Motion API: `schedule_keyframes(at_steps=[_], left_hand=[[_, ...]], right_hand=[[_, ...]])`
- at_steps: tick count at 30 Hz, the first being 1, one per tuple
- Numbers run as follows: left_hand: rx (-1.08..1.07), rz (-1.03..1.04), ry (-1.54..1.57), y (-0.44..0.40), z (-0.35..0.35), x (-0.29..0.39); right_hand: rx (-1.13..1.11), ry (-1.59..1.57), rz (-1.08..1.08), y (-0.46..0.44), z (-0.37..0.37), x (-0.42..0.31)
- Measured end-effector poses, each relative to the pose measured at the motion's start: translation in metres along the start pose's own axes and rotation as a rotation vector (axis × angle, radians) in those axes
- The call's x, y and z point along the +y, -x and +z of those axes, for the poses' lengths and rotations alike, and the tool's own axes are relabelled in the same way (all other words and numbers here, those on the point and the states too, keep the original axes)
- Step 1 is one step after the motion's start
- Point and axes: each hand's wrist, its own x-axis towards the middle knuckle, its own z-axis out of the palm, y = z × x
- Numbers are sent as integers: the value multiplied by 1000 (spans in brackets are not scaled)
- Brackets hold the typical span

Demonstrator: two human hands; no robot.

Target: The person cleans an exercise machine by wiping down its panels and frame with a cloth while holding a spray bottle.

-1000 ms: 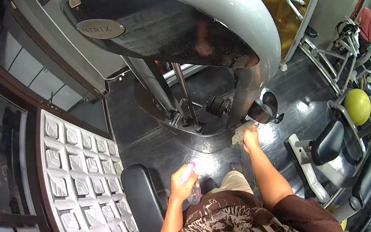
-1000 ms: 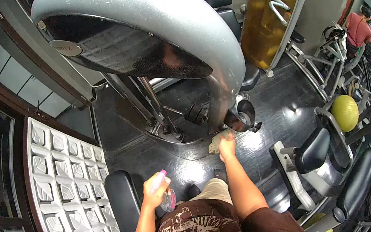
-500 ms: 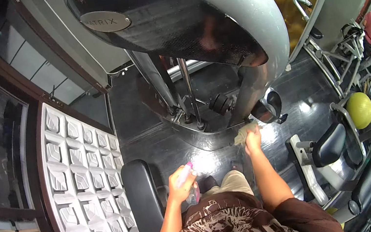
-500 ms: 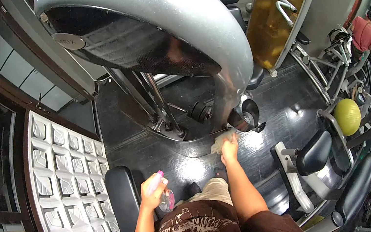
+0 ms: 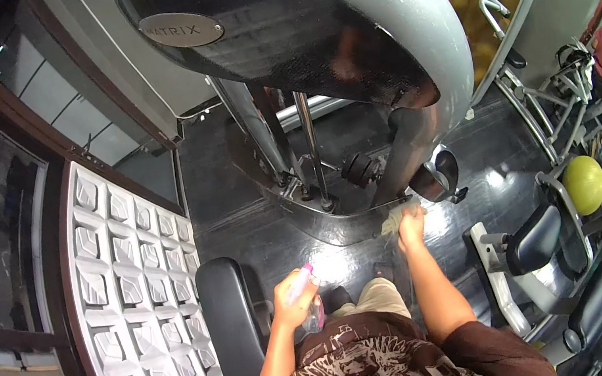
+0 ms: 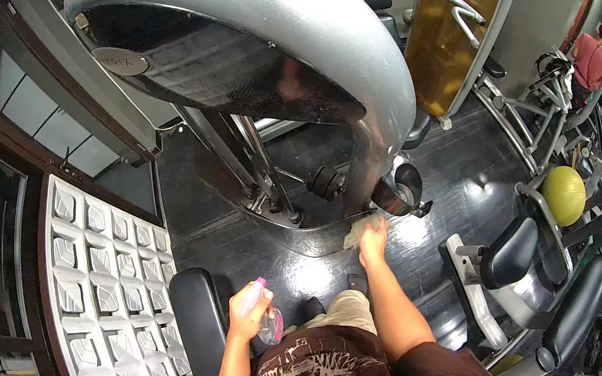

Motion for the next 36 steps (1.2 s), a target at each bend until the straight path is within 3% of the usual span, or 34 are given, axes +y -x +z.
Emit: schedule_keyframes(at_steps=[3, 7, 9, 11, 13, 15, 17, 19, 20, 24, 28, 29, 31, 36], left_hand=[[-6, 0, -7, 1, -1, -3], [-7, -4, 17, -2, 1, -5], [-23, -3, -14, -3, 4, -3], [-31, 8, -19, -4, 6, 0], [-28, 19, 3, -1, 6, 1], [-18, 27, -14, 2, 3, 1], [-19, 19, -29, 2, 2, -1], [-14, -4, -47, 4, 1, -3], [-10, -8, -28, 3, 1, -1], [-10, -7, -3, 2, 5, -1], [5, -16, 26, 4, 9, 1], [12, -18, 14, 7, 9, 1], [17, -19, -9, 8, 9, 0], [18, -22, 4, 9, 15, -3]], right_hand=[[47, 0, 7, -3, 18, -11], [-61, 159, 176, 73, 46, -62], [-165, 108, 112, 70, 38, -19], [-128, 125, -4, 71, 29, -14], [33, -76, 125, 67, 19, -40], [58, -15, -19, 16, -5, -11], [-88, -66, 65, 0, -2, -20], [52, 23, 37, 54, 45, -72], [39, 33, -52, 19, 36, -20], [-169, 277, 52, 88, 45, -55], [-84, 57, 107, 83, 22, -51], [-15, 191, -15, 60, 9, -35], [-6, 81, -15, 62, 16, -71], [63, 364, -134, 56, 41, -54]])
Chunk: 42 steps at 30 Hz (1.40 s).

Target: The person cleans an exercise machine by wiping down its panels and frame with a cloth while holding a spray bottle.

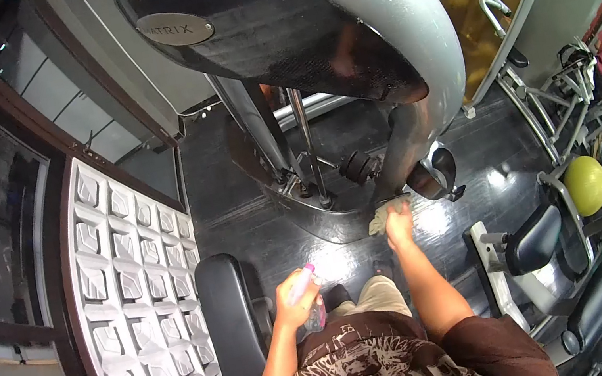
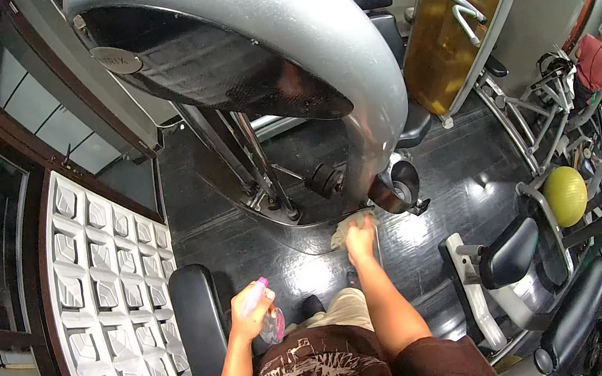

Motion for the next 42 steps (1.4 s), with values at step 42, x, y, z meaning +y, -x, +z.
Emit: schedule_keyframes(at_steps=[42], left_hand=[[527, -32, 24, 107, 156, -8]], right_hand=[[-826, -487, 821, -107, -105, 51]])
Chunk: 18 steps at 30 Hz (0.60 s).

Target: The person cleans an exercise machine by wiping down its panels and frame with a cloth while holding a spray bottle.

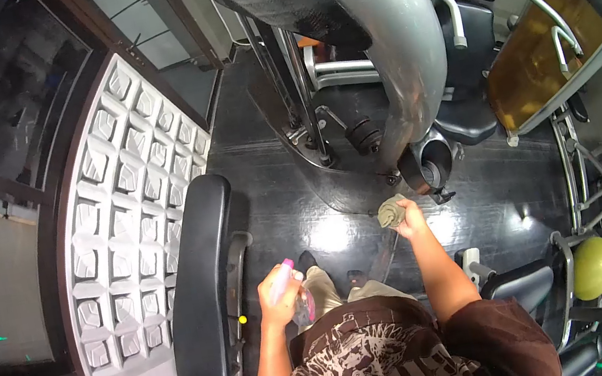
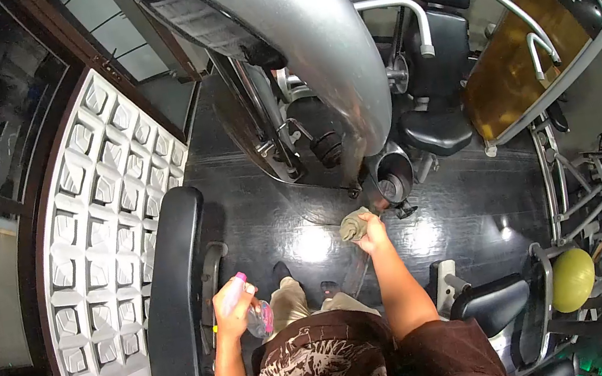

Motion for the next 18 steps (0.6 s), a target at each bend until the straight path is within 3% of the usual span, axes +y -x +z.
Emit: schedule_keyframes(at_steps=[1, 6, 11, 12, 18], left_hand=[[-6, 25, -27, 0, 4, 3], [-12, 70, -25, 0, 13, 9], [16, 84, -40, -8, 12, 9], [16, 75, -48, -7, 12, 9], [19, 75, -30, -13, 18, 15]], right_hand=[[-18, 3, 71, -5, 3, -4], [-41, -66, -72, -10, 23, -9], [-82, 15, -233, 58, 43, -5], [-162, 24, -209, 44, 24, -3], [-40, -64, 45, -8, 7, -11]])
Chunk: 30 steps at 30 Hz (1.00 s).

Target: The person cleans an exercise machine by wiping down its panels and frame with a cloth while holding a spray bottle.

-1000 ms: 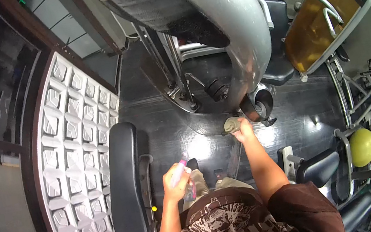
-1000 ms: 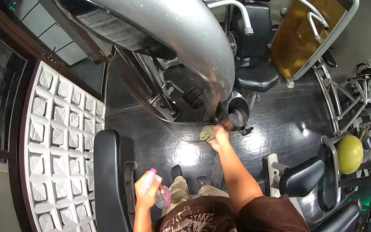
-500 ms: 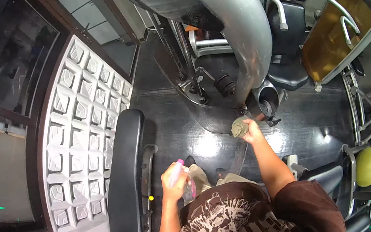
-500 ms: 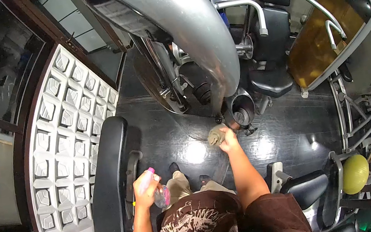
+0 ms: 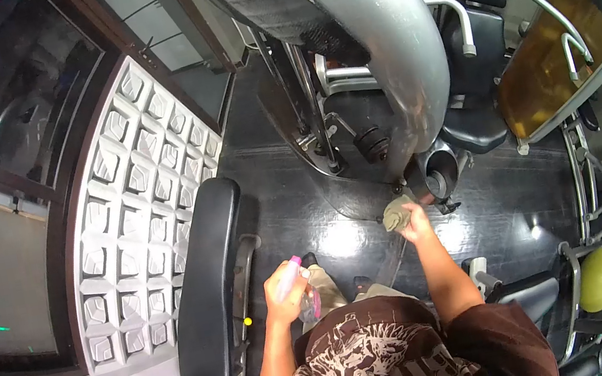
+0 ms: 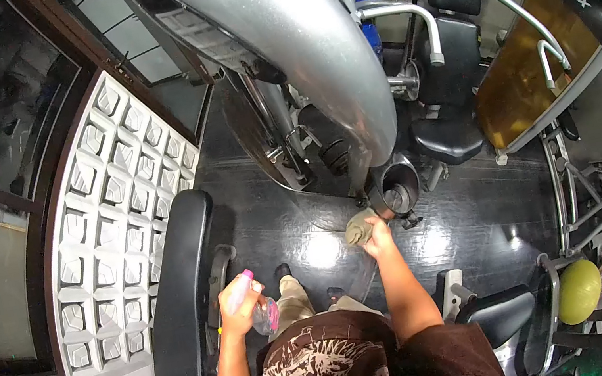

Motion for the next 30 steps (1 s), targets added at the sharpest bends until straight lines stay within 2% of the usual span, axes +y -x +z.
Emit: schedule_keyframes(at_steps=[3, 9, 10, 13, 18, 21, 25, 30], left_hand=[[-3, -7, 4, 4, -2, -1], [2, -31, 32, 12, -5, -15], [-10, -15, 10, 11, -5, -19], [-34, -6, 11, 7, 1, -11], [-63, 3, 42, 6, 5, -3], [-62, 18, 44, 7, 3, -5], [-41, 19, 2, 9, -3, -7], [-57, -2, -1, 10, -2, -8]], right_hand=[[13, -72, -13, -20, 5, -7], [-129, 121, -211, 61, 42, -3], [-89, 121, -226, 62, 41, 0], [-130, 76, -150, 40, 14, 5], [7, 28, -35, 6, 22, -4], [-31, 16, -57, 6, 27, -7], [-103, 107, -253, 73, 52, 6], [-45, 11, -114, 24, 0, 17]])
